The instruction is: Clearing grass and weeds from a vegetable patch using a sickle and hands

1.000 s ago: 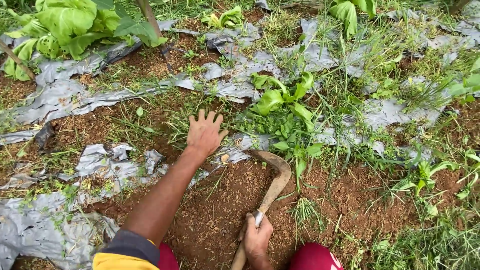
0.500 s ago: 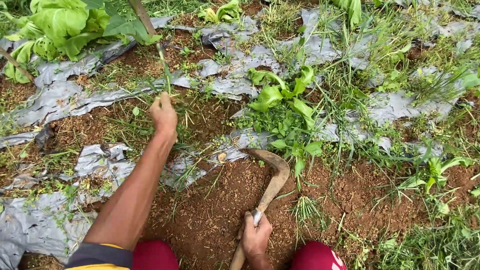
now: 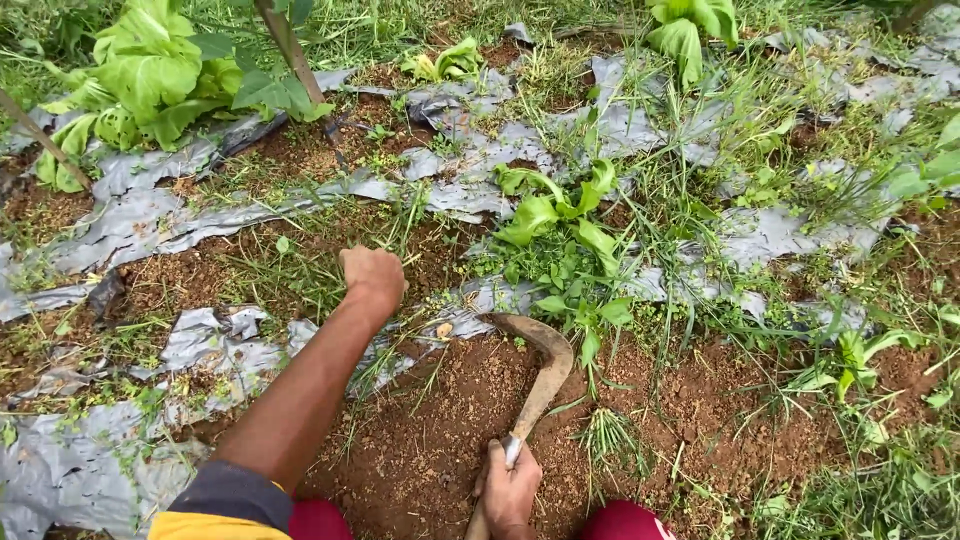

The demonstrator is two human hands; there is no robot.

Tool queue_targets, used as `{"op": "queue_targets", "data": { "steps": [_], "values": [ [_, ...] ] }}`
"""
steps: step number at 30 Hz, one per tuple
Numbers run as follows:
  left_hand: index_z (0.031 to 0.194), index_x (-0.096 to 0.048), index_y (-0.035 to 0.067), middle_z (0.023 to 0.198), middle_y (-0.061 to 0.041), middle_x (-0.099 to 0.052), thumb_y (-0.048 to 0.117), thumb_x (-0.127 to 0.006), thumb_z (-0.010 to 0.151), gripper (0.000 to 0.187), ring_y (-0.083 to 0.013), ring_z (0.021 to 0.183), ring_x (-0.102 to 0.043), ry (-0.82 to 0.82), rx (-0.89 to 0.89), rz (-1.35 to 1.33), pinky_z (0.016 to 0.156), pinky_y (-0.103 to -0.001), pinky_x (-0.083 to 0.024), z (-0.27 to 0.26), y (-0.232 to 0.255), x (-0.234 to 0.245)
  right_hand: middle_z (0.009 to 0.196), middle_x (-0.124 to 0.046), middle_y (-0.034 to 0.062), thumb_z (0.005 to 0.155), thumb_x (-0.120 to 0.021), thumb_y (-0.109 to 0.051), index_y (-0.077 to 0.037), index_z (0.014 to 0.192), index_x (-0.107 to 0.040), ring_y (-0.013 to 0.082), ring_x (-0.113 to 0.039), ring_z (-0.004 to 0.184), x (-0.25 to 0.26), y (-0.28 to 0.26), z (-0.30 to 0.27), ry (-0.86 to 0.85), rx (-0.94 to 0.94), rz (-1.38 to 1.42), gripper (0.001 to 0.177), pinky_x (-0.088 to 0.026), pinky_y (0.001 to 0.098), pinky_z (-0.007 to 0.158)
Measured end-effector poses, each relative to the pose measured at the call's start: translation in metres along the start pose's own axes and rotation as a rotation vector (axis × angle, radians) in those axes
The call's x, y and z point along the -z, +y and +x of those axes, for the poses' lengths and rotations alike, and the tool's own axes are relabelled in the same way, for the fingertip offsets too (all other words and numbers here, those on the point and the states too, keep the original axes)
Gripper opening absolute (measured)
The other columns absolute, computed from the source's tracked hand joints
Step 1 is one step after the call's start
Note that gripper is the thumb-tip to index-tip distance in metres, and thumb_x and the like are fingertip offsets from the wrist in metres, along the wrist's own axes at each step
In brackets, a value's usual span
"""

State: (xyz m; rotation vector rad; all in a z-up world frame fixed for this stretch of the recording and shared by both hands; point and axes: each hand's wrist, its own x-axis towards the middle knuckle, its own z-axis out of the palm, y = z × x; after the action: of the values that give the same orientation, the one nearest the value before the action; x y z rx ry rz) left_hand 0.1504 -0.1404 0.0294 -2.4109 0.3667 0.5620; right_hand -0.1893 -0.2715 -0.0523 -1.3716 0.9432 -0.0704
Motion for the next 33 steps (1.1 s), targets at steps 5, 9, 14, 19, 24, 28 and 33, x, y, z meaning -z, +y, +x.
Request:
{"op": "queue_targets", "data": {
  "steps": [5, 9, 14, 19, 24, 28, 33],
  "values": [
    [0.079, -0.054, 0.018, 0.069, 0.006, -0.047, 0.026, -0.044, 0.111, 0.035, -0.0077, 0.054, -0.044, -0.154, -0.19, -0.807, 0.052, -0.022, -0.046, 0.043, -0.013, -0.064, 0.057, -0.061, 0.0071, 0.091, -0.064, -0.026, -0.006, 0.081, -0.065, 0.019, -0.058, 0.041, -0.002, 0.015, 0.0, 0.155, 0.001, -0.105, 0.023, -0.05, 0.0361, 0.037],
    [0.158, -0.021, -0.007, 0.152, -0.027, -0.045, 0.055, -0.046, 0.102, 0.086, -0.0334, 0.144, -0.05, -0.281, 0.08, -1.69, 0.121, -0.055, -0.047, -0.058, -0.071, 0.005, 0.054, -0.061, 0.0015, 0.08, -0.071, -0.039, -0.013, 0.072, -0.072, 0.0169, -0.056, 0.049, 0.003, 0.055, 0.034, 0.253, 0.071, -0.345, 0.028, -0.046, 0.0338, 0.048],
    [0.128, -0.034, 0.009, 0.128, -0.01, -0.029, 0.073, -0.038, 0.096, 0.072, -0.0282, 0.115, -0.026, 0.022, 0.17, -1.302, 0.093, -0.047, -0.028, -0.028, -0.042, -0.062, 0.052, -0.062, 0.0021, 0.077, -0.073, -0.039, -0.012, 0.071, -0.073, 0.0171, -0.058, 0.045, 0.003, 0.052, 0.033, 0.286, 0.079, -0.361, 0.028, -0.049, 0.0328, 0.048],
    [0.156, -0.035, 0.008, 0.168, -0.022, -0.022, 0.094, -0.049, 0.078, 0.117, -0.0435, 0.156, -0.026, 0.036, -0.105, -0.762, 0.124, -0.059, -0.028, -0.028, -0.021, -0.04, 0.052, -0.067, 0.0009, 0.073, -0.075, -0.036, -0.012, 0.068, -0.076, 0.0155, -0.061, 0.045, -0.004, 0.064, 0.043, 0.372, 0.076, -0.365, 0.025, -0.052, 0.0301, 0.05],
    [0.072, -0.053, 0.022, 0.085, 0.004, -0.061, 0.036, -0.055, 0.105, 0.036, -0.0144, 0.084, -0.058, -0.022, -0.156, -0.657, 0.066, -0.029, -0.057, -0.013, -0.008, -0.035, 0.057, -0.07, 0.0024, 0.072, -0.075, -0.035, -0.011, 0.071, -0.078, 0.0173, -0.061, 0.05, -0.007, 0.059, 0.045, 0.401, -0.037, -0.444, 0.024, -0.052, 0.0298, 0.053],
    [0.076, -0.058, 0.022, 0.096, 0.001, -0.071, 0.063, -0.048, 0.104, 0.051, -0.025, 0.113, -0.065, 0.05, -0.153, -0.742, 0.096, -0.051, -0.059, 0.006, -0.009, -0.064, 0.053, -0.065, 0.0048, 0.074, -0.073, -0.037, -0.01, 0.074, -0.078, 0.0201, -0.061, 0.049, -0.003, 0.039, 0.03, 0.359, 0.017, -0.378, 0.027, -0.05, 0.0331, 0.054],
    [0.088, -0.054, 0.018, 0.108, -0.001, -0.06, 0.051, -0.053, 0.104, 0.037, -0.0171, 0.096, -0.058, 0.023, -0.008, -1.1, 0.095, -0.043, -0.055, 0.005, -0.006, -0.082, 0.065, -0.065, 0.007, 0.079, -0.067, -0.032, -0.006, 0.089, -0.077, 0.0187, -0.055, 0.059, 0.002, 0.036, 0.02, 0.268, 0.119, -0.321, 0.03, -0.045, 0.0348, 0.055]
  ]
}}
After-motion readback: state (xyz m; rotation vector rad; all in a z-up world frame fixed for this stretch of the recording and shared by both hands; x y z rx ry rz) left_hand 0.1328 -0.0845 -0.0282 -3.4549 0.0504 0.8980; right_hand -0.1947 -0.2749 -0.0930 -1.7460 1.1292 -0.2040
